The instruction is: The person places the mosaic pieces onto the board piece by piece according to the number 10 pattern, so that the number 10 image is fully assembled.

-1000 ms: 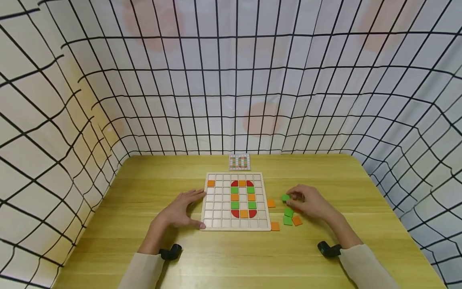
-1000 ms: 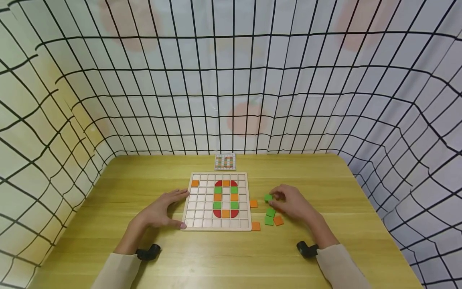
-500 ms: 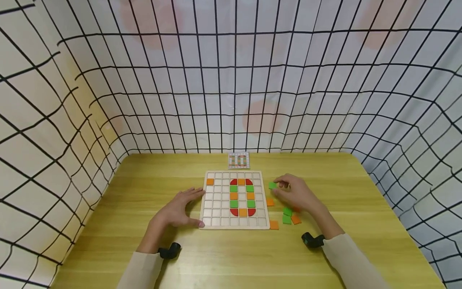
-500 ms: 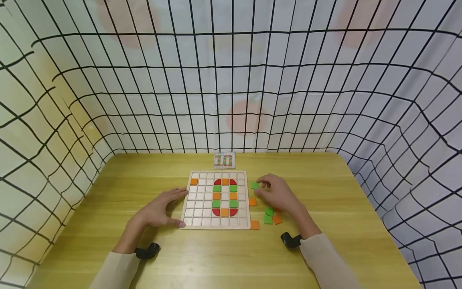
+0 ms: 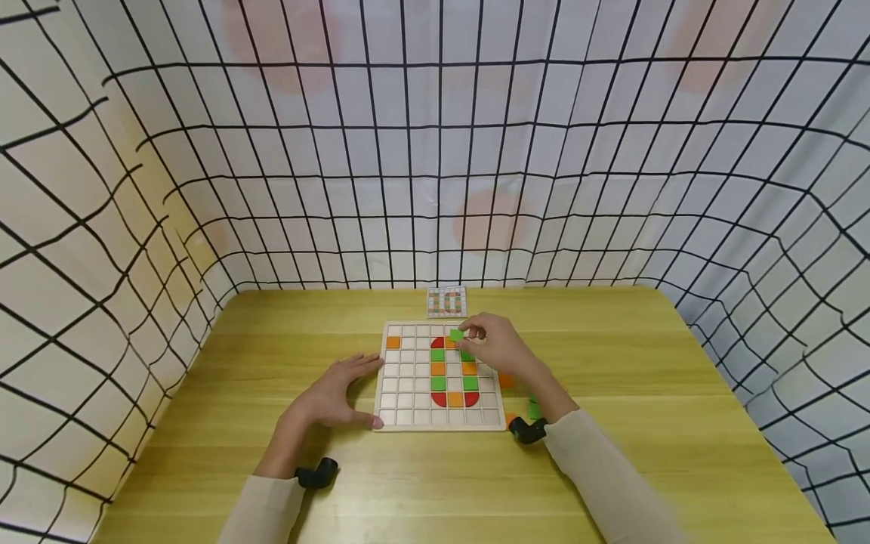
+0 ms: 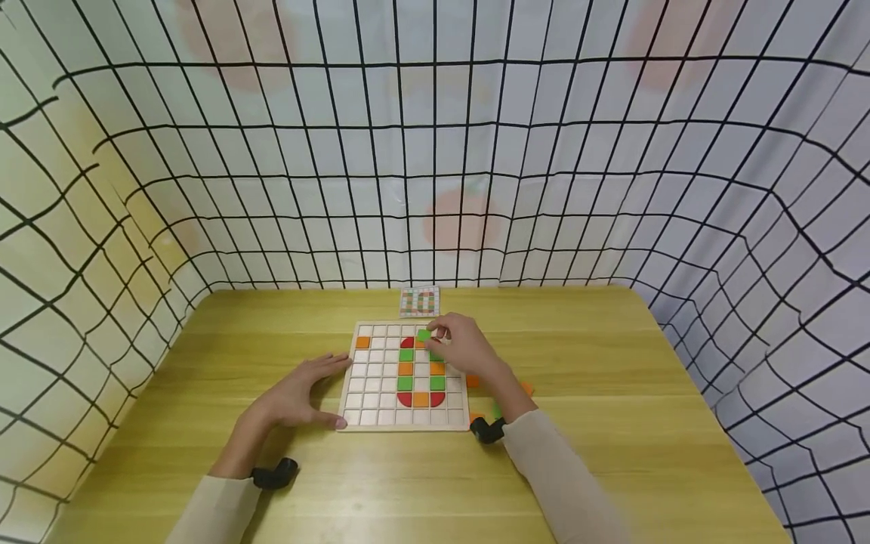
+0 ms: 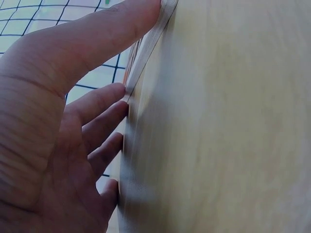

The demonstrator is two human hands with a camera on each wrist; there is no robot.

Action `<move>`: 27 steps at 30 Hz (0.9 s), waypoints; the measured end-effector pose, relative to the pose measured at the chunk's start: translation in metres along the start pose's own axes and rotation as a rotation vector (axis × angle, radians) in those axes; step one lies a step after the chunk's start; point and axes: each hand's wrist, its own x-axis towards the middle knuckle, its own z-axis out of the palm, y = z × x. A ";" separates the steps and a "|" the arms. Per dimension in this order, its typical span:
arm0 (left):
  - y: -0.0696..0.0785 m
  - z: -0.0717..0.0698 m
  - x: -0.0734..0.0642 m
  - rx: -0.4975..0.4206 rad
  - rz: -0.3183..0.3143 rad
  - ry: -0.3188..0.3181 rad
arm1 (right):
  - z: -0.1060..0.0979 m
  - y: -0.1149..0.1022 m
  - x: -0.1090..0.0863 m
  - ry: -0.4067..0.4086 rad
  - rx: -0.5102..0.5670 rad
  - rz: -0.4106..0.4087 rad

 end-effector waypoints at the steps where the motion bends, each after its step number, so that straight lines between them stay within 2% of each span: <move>1: -0.001 0.000 -0.001 0.004 -0.005 0.000 | 0.005 -0.002 0.005 -0.008 -0.001 -0.010; 10: -0.001 -0.001 -0.002 -0.008 -0.007 0.000 | 0.038 -0.021 0.032 -0.035 0.003 -0.019; 27: 0.001 -0.003 0.000 -0.001 -0.027 -0.012 | 0.080 -0.033 0.054 -0.060 -0.004 0.077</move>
